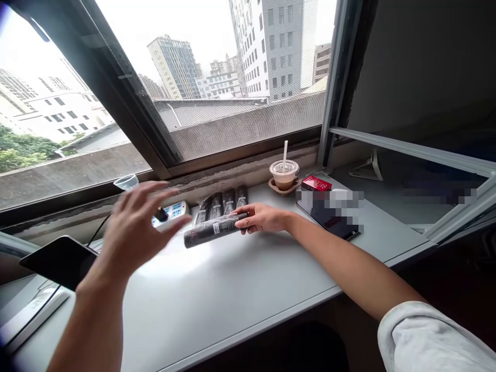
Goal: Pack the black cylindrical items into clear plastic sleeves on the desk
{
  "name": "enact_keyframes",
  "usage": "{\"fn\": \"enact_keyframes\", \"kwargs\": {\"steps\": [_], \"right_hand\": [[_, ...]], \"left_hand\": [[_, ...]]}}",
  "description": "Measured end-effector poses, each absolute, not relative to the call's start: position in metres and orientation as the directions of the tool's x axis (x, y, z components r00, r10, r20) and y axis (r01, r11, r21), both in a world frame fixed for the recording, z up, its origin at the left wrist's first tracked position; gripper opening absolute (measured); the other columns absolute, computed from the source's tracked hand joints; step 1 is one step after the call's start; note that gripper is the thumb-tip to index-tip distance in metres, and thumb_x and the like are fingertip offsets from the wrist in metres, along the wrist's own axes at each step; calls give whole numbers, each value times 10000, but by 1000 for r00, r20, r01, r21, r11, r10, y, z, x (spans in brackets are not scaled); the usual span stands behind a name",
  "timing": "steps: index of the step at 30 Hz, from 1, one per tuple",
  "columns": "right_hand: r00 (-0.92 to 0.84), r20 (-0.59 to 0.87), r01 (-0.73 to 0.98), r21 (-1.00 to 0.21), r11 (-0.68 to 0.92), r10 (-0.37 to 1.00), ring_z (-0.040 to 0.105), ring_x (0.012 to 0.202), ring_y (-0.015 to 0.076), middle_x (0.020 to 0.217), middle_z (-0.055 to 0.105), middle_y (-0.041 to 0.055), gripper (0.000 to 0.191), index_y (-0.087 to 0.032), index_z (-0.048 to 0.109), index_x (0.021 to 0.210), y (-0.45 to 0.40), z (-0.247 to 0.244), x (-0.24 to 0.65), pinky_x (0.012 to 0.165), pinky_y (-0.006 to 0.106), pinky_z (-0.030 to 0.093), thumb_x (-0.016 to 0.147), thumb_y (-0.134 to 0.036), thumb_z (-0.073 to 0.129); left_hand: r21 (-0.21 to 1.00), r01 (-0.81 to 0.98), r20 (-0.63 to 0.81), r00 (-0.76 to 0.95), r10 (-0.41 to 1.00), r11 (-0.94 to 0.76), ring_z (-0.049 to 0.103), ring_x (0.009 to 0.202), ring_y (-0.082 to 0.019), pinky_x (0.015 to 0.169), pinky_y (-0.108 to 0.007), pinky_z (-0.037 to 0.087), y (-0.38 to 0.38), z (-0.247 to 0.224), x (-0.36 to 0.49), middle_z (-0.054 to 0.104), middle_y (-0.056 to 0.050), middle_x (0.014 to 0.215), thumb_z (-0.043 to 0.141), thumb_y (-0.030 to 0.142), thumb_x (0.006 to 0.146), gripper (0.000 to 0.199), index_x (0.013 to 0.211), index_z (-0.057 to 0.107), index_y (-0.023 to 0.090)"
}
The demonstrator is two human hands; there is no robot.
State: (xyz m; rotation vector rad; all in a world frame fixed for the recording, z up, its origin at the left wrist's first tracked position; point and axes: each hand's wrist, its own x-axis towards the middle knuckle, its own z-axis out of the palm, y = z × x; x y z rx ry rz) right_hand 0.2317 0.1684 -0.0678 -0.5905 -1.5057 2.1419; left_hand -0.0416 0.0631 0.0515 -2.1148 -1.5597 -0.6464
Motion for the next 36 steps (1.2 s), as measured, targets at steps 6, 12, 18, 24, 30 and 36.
{"fn": "enact_keyframes", "kwargs": {"steps": [6, 12, 18, 24, 30, 36], "right_hand": [[-749, -97, -17, -986, -165, 655, 715, 803, 158, 915, 734, 41, 638, -183, 676, 1329, 169, -63, 235, 720, 261, 573, 754, -325, 915], [-607, 63, 43, -993, 112, 792, 639, 712, 143, 810, 720, 31, 359, -154, 739, 960, 183, -56, 253, 611, 238, 478, 742, -396, 889], [-268, 325, -276, -928, 251, 907, 600, 789, 154, 870, 651, 1, 319, -205, 688, 933, 184, -52, 246, 717, 280, 499, 817, -482, 797], [-347, 414, -61, -905, 420, 842, 615, 796, 178, 891, 673, 16, 395, -214, 677, 1164, 173, -56, 232, 699, 282, 494, 914, -519, 690], [-668, 165, 346, -795, 499, 726, 680, 1146, 302, 1226, 756, 56, 517, -263, 726, 1305, 172, -62, 245, 997, 383, 517, 821, -424, 809], [-661, 223, 227, -851, 474, 717, 659, 1256, 313, 1354, 719, 38, 596, -288, 693, 1391, 159, -50, 238, 1077, 368, 502, 839, -484, 801]], "left_hand": [[30, 911, 91, 408, 908, -412, 633, 1264, -338, 1071, -441, 487, 75, -6, -29, 643, -110, 1432, 721, 327, 897, 732, 1570, 436, 278], [154, 937, 40, 310, 950, -312, 719, 1068, -287, 910, -376, 547, 87, -24, -67, 745, -60, 1250, 651, 351, 918, 490, 1406, 621, 311], [373, 876, -53, 348, 936, -305, 711, 1039, -247, 899, -347, 553, 85, -34, -75, 757, -42, 1168, 661, 400, 905, 435, 1332, 660, 313], [364, 861, 16, 376, 926, -356, 681, 1133, -271, 947, -363, 547, 77, -24, -56, 705, -45, 1281, 751, 509, 852, 538, 1349, 646, 332], [304, 837, 250, 390, 886, -454, 693, 1099, -258, 926, -376, 565, 78, -21, -54, 682, -81, 1306, 612, 529, 974, 443, 1346, 631, 289], [-23, 769, 547, 544, 636, -639, 563, 1321, -311, 1116, -505, 459, 77, -19, -32, 625, -104, 1412, 687, 384, 969, 530, 1465, 530, 286]]}}
